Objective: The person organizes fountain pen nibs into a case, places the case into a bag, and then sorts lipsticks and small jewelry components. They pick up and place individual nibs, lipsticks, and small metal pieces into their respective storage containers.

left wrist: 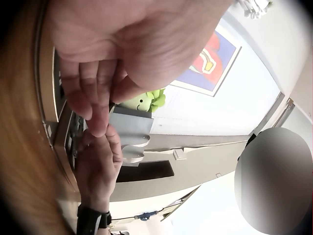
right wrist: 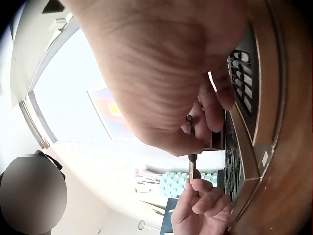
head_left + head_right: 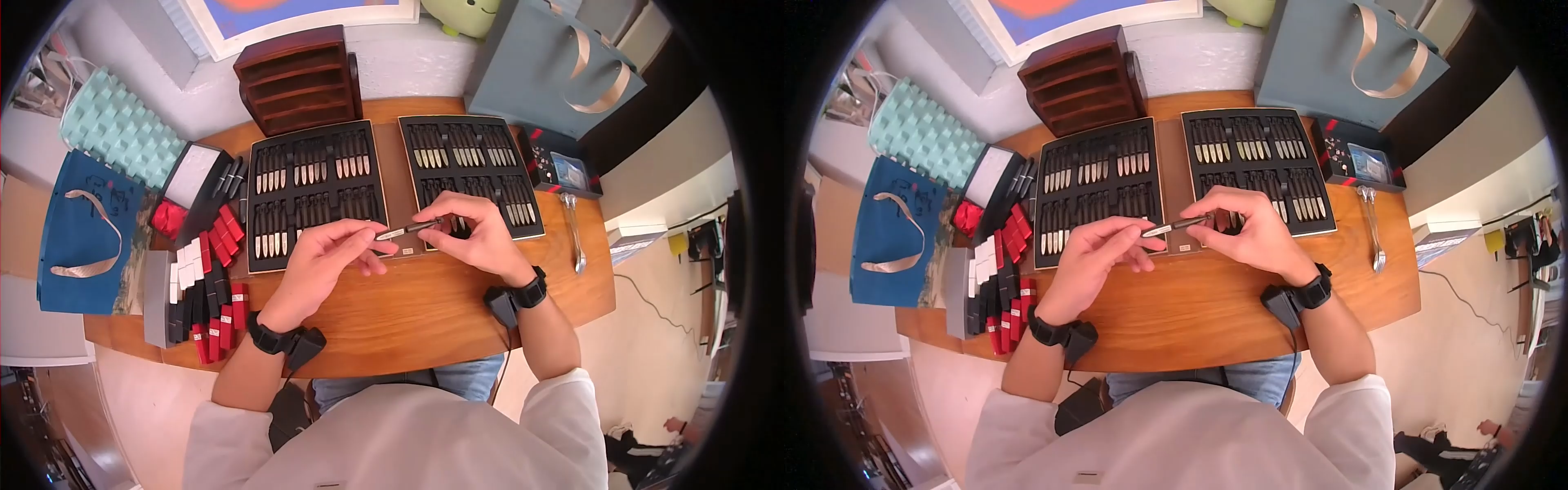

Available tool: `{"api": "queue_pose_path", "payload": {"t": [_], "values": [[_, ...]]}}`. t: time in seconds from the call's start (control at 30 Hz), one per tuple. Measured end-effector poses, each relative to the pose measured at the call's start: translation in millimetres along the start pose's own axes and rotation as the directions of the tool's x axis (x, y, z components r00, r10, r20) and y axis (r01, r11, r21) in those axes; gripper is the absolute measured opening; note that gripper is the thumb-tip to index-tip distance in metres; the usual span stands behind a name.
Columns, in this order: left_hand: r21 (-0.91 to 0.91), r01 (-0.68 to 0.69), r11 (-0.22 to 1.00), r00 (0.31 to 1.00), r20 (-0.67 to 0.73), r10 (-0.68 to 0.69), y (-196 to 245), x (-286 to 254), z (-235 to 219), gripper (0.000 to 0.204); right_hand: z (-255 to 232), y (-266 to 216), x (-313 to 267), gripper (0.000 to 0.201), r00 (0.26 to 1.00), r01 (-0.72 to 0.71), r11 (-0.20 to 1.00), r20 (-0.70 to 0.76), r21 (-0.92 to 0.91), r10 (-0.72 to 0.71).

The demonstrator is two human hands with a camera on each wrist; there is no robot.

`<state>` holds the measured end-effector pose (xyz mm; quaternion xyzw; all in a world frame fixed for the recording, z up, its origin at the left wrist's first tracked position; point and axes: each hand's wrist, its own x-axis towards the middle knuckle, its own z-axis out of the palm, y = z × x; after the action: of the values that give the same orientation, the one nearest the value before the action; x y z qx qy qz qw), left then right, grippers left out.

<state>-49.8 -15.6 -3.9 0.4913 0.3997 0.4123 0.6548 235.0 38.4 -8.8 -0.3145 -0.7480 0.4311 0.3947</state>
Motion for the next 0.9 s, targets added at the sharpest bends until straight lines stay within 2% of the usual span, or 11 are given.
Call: {"api": "queue_pose_path", "payload": {"t": [0.2,0.5,0.9], "values": [[-0.031,-0.001,1.0,1.0,-0.001,0.001,0.9,-0.2,-2.7,0.031,1.2,-1.1,-1.0,0.023,1.0,-0.014,1.0,0.011,-0.025,0.014],[0.0,-0.048,0.999,0.999,-0.001,0.048,-4.0,0.7,-5.3,0.023,1.4,1.4,-0.1,0.026,0.999,0.046,0.999,-0.008,0.02,-0.046],[-0.011,-0.061,0.998,0.998,-0.007,0.061,-7.6,1.3,-7.0,0.022,1.2,-1.9,-0.6,0.028,1.0,-0.008,0.999,0.0,0.039,0.008]]}}
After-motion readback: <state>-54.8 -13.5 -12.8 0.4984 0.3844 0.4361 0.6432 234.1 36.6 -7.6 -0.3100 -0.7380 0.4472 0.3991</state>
